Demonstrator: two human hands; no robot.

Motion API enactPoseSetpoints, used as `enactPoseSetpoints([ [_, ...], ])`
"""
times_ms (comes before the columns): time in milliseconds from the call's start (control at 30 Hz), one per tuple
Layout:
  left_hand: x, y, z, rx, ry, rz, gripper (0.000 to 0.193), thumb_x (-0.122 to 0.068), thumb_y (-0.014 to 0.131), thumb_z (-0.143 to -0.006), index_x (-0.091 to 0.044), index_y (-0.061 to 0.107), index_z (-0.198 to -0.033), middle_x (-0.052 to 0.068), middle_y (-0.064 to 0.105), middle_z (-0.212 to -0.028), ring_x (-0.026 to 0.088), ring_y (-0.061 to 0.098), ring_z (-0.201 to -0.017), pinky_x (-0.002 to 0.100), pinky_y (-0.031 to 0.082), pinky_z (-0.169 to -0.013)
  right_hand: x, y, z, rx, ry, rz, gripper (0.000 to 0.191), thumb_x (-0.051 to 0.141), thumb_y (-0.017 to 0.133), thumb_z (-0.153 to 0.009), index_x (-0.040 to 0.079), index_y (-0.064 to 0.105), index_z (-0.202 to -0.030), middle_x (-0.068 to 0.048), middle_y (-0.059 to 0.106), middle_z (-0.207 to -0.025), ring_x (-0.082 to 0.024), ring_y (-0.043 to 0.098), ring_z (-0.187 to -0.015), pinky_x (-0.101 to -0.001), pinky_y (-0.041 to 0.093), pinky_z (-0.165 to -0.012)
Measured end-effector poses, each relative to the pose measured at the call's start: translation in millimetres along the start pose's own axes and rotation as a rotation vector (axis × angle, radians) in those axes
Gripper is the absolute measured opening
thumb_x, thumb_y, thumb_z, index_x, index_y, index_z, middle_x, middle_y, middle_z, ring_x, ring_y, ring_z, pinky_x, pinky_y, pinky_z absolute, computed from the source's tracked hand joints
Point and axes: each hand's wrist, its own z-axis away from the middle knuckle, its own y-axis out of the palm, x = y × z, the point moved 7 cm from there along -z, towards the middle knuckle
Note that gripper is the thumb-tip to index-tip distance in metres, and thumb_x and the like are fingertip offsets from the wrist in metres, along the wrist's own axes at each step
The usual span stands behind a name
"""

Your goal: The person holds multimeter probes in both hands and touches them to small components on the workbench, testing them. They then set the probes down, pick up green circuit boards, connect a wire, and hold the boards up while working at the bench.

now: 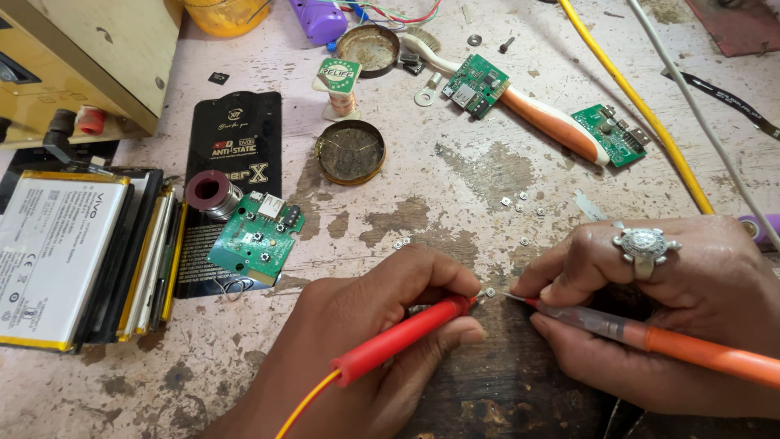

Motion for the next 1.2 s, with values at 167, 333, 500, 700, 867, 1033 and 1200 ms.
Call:
enactPoseSetpoints([
  [167,6,1,1,0.012,-0.083,0.013,0.024,-0.029,0.075,-0.093,-0.014,0.066,-0.110,0.002,0.074,-0.077,0.010,0.076,-0.067,0.025,0.056,-0.060,2,0,-1,0.003,-0.012,0.000,0.016,0.017,0.082,-0.080,0.015,0.067,-0.083,0.001,0.078,-0.098,-0.006,0.077,-0.081,-0.0206,0.060,-0.068],
  [333,4,0,1,-0.003,-0.063,0.024,0.024,-0.028,0.075,-0.093,-0.014,0.066,-0.110,0.001,0.074,-0.077,0.010,0.075,-0.067,0.025,0.056,-0.061,3,2,-1,-0.009,-0.017,-0.006,0.016,0.016,0.082,-0.079,0.015,0.067,-0.083,0.000,0.078,-0.097,-0.007,0.077,-0.082,-0.0208,0.060,-0.069],
  [500,3,0,1,-0.011,-0.037,0.016,0.023,-0.027,0.075,-0.093,-0.014,0.066,-0.109,0.002,0.074,-0.078,0.011,0.077,-0.069,0.025,0.056,-0.062,3,2,-2,-0.010,-0.015,0.001,0.016,0.016,0.082,-0.078,0.014,0.067,-0.081,0.000,0.081,-0.095,-0.007,0.077,-0.081,-0.0208,0.059,-0.068],
  [700,1,0,2,0.008,-0.039,0.015,0.023,-0.027,0.074,-0.093,-0.013,0.065,-0.109,0.002,0.074,-0.078,0.011,0.077,-0.070,0.025,0.056,-0.062,5,3,-3,-0.029,-0.020,0.034,0.017,0.017,0.083,-0.077,0.015,0.067,-0.080,0.001,0.083,-0.094,-0.007,0.077,-0.080,-0.0219,0.059,-0.069],
  [867,-4,-1,3,0.000,-0.009,0.023,0.022,-0.024,0.074,-0.093,-0.012,0.065,-0.109,0.003,0.073,-0.078,0.012,0.077,-0.069,0.026,0.056,-0.062,7,2,-3,-0.034,-0.024,0.050,0.017,0.017,0.083,-0.076,0.015,0.067,-0.080,0.001,0.082,-0.095,-0.007,0.076,-0.080,-0.0226,0.059,-0.069],
  [1033,-7,-3,4,0.003,0.006,-0.001,0.020,-0.023,0.073,-0.094,-0.012,0.065,-0.109,0.004,0.072,-0.077,0.014,0.075,-0.068,0.027,0.055,-0.061,9,2,-3,-0.027,-0.021,0.060,0.018,0.018,0.083,-0.076,0.015,0.066,-0.080,0.002,0.082,-0.095,-0.008,0.076,-0.081,-0.0227,0.058,-0.069],
  [1200,-10,-4,4,-0.007,0.052,-0.017,0.020,-0.021,0.073,-0.093,-0.011,0.064,-0.109,0.005,0.072,-0.078,0.015,0.075,-0.069,0.028,0.055,-0.061,9,3,-3,-0.019,-0.018,0.061,0.018,0.018,0.083,-0.077,0.015,0.066,-0.081,0.002,0.082,-0.096,-0.008,0.076,-0.080,-0.0228,0.058,-0.069],
])
